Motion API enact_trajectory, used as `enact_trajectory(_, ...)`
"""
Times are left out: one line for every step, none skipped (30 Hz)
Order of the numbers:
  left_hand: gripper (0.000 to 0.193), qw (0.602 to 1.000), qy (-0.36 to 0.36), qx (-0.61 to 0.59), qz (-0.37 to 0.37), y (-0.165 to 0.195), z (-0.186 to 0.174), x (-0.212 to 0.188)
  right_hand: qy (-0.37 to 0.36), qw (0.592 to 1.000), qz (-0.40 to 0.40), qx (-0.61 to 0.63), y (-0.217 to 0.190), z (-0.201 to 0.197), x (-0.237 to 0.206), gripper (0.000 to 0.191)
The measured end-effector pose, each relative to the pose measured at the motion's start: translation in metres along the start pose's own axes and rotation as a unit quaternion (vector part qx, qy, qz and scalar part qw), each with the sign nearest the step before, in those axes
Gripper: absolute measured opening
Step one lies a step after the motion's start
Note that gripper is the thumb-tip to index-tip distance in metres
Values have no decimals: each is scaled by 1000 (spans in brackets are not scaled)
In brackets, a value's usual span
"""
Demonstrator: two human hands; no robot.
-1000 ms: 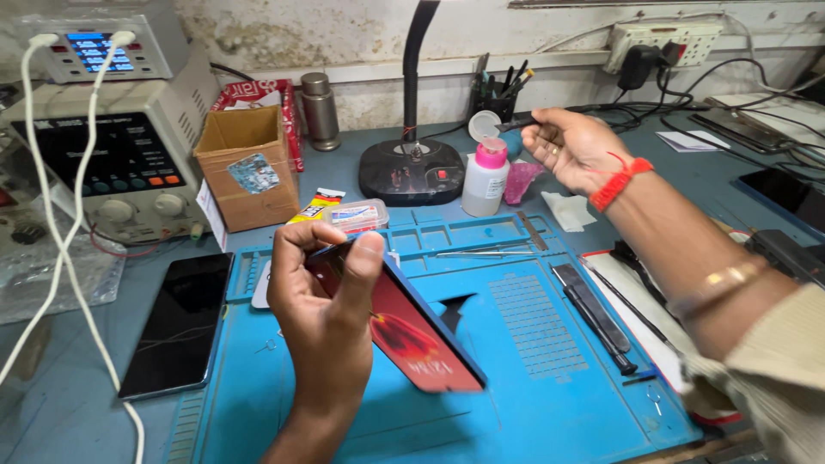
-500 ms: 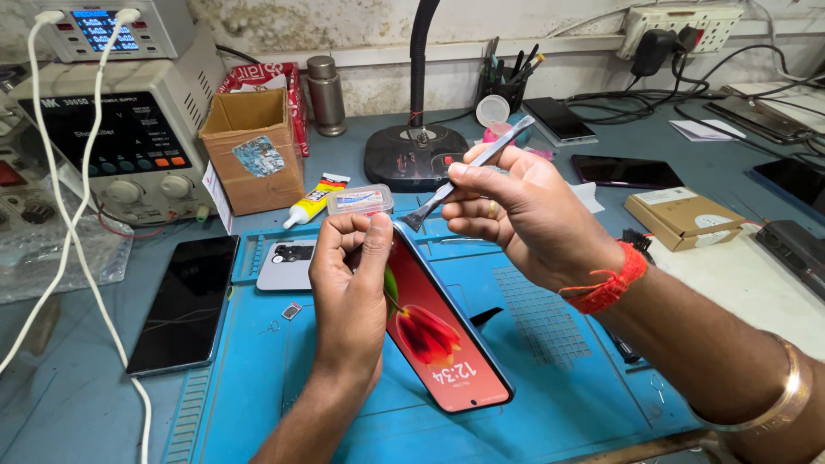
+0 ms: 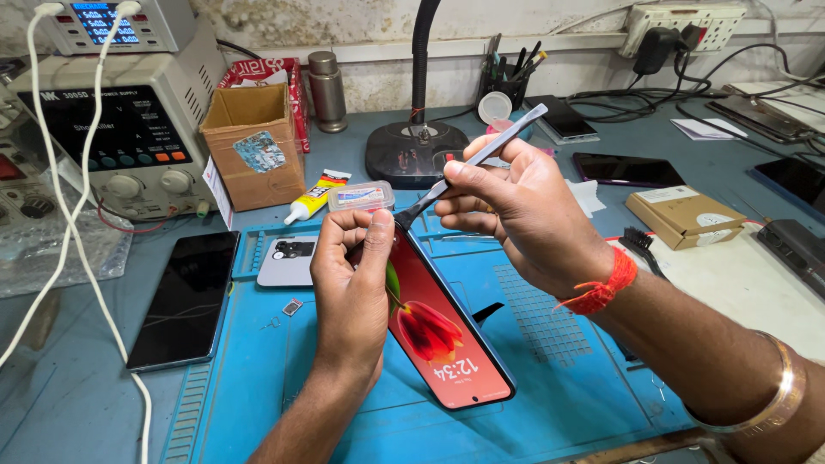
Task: The person pries open the back cover of a smartphone using a pry tool, removes the cover, and works on the internal components, using a brush and tweezers on the exposed board and battery area while the phone frame and cover rest on the work mat.
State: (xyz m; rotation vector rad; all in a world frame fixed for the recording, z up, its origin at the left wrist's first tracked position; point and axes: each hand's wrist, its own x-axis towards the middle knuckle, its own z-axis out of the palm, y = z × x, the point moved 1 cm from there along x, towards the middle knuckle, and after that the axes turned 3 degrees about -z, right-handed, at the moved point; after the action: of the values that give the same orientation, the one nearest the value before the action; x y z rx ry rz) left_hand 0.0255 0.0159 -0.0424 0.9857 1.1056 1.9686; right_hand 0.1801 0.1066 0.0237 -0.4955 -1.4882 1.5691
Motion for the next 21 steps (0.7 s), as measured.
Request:
enact_trajectory(16, 1000, 0, 3, -4, 1, 0, 0, 3, 1000, -3, -3, 0, 1, 0, 19)
enact_trajectory(16, 1000, 1, 5, -8, 1, 0, -1, 7, 1000, -6, -7, 0, 1, -1, 19)
enact_trajectory(16, 1000, 1, 7, -12, 1, 0, -1, 10, 1000, -10, -11, -1, 2, -1, 19)
enact_trajectory(16, 1000, 0, 5, -10, 1, 0, -1, 15, 1000, -11, -20, -1, 2, -2, 19)
enact_trajectory(16, 1000, -1, 3, -8, 1, 0, 0, 21, 999, -12, -30, -2, 3, -2, 19)
enact_trajectory(16, 1000, -1, 1, -6, 1, 0, 0, 27, 999, -12, -40, -2, 4, -3, 19)
enact_trajectory(16, 1000, -3, -3, -3, 1, 0, 0, 23, 998, -30, -50, -4, 5, -5, 19)
enact_trajectory(16, 1000, -5, -7, 0, 1, 0, 0, 20, 997, -49, -60, -5, 6, -5, 20)
enact_trajectory(16, 1000, -6, -12, 3, 1, 0, 0, 17, 995, -67, -70, -7, 8, -6, 20)
enact_trajectory(15, 1000, -4, -6, 3, 1, 0, 0, 12, 991, -92, -96, -9, 9, -8, 21)
enact_trajectory(15, 1000, -3, 1, 3, 1, 0, 0, 8, 986, -117, -121, -11, 10, -9, 21)
enact_trajectory(15, 1000, -2, 7, 3, 1, 0, 0, 4, 979, -143, -147, -14, 12, -11, 22)
enact_trajectory(15, 1000, -2, 12, 7, 1, 0, -1, 1, 975, -157, -157, -17, 14, -13, 23)
enact_trajectory(14, 1000, -1, 17, 11, 2, -1, -1, -3, 971, -172, -167, -19, 17, -15, 24)
enact_trajectory(14, 1000, -2, 21, 14, 2, 0, -2, -6, 966, -186, -178, -21, 19, -17, 25)
enact_trajectory(14, 1000, -2, 23, 19, 2, 0, -2, -2, 959, -200, -200, -24, 22, -21, 26)
enact_trajectory(14, 999, -2, 25, 24, 3, 0, -2, 2, 951, -214, -223, -26, 26, -24, 27)
enact_trajectory(14, 999, -1, 27, 29, 3, 0, -2, 5, 943, -228, -244, -28, 30, -27, 28)
enact_trajectory(14, 999, -3, 30, 31, 4, 0, -2, 9, 922, -252, -296, -31, 33, -30, 27)
enact_trajectory(15, 999, -5, 32, 33, 4, 0, -2, 13, 897, -275, -346, -34, 36, -33, 27)
enact_trajectory(15, 999, -6, 35, 35, 4, 0, -2, 16, 869, -297, -395, -36, 39, -35, 27)
